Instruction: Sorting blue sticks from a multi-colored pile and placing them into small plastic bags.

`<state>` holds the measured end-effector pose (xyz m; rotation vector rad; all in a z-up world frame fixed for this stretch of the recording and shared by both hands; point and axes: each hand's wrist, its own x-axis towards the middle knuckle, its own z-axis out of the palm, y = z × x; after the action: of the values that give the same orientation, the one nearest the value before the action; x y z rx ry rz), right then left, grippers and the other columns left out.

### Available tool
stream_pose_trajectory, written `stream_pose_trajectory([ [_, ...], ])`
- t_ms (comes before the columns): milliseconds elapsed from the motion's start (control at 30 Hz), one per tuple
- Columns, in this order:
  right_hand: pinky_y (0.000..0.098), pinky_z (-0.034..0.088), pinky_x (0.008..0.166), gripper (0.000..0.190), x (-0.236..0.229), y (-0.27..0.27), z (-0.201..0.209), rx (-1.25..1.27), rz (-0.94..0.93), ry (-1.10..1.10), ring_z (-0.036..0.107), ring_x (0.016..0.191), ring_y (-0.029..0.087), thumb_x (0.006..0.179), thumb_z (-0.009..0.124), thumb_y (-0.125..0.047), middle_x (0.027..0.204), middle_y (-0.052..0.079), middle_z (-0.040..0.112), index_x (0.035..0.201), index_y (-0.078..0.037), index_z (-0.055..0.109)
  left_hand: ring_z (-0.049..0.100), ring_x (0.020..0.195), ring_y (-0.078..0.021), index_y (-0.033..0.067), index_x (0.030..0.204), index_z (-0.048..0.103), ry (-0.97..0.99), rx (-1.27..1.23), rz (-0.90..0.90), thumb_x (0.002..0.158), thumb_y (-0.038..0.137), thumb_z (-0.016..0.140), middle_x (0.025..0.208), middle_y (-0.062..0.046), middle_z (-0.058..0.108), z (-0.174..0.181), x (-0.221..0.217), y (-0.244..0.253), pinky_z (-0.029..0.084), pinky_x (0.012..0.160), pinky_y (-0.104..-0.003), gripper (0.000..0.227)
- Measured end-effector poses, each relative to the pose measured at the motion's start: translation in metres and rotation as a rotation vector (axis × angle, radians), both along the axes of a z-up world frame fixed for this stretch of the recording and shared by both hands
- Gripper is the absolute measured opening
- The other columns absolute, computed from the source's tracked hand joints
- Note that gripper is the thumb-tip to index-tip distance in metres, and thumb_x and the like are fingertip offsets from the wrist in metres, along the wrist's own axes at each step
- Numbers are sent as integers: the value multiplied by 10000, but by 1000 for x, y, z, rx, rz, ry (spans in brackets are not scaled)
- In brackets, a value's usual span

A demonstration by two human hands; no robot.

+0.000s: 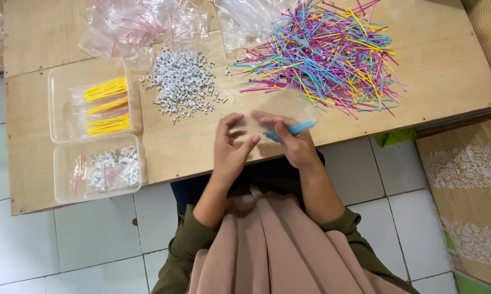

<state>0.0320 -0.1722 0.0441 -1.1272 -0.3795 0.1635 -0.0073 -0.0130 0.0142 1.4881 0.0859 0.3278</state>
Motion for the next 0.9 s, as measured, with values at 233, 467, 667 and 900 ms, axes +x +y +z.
stream_pose_trajectory([
  [233,438,573,927,205,1,-33,-1,-188,219,1,717,993,233,1033,605,-94,963,177,766,1001,52,745,399,1496,-303,70,1577,384,-58,4,-470,698,204,965,1577,-159,480,69,12,17,292,1244,-448,1063],
  [467,401,542,772,135,13,-21,-3,-550,39,-100,592,789,179,945,579,-50,775,102,658,959,-10,707,694,1110,-135,93,1243,738,-10,-33,-222,1029,147,657,1139,-116,775,82,36,-25,546,1011,-328,235],
  [667,543,297,1176,712,19,1,-10,-568,34,-155,394,1386,370,794,489,29,1433,285,457,1492,75,352,657,1232,-348,-29,1361,607,-223,-220,-190,1148,229,399,1269,-251,692,72,50,-42,485,1117,-485,394],
  [900,583,286,1181,683,28,2,4,-677,-30,-276,407,1331,451,870,555,36,1373,266,441,1521,41,346,533,1401,-371,-17,1521,446,-322,-181,-258,1081,29,538,1460,-254,577,63,52,-50,390,1216,-499,451],
])
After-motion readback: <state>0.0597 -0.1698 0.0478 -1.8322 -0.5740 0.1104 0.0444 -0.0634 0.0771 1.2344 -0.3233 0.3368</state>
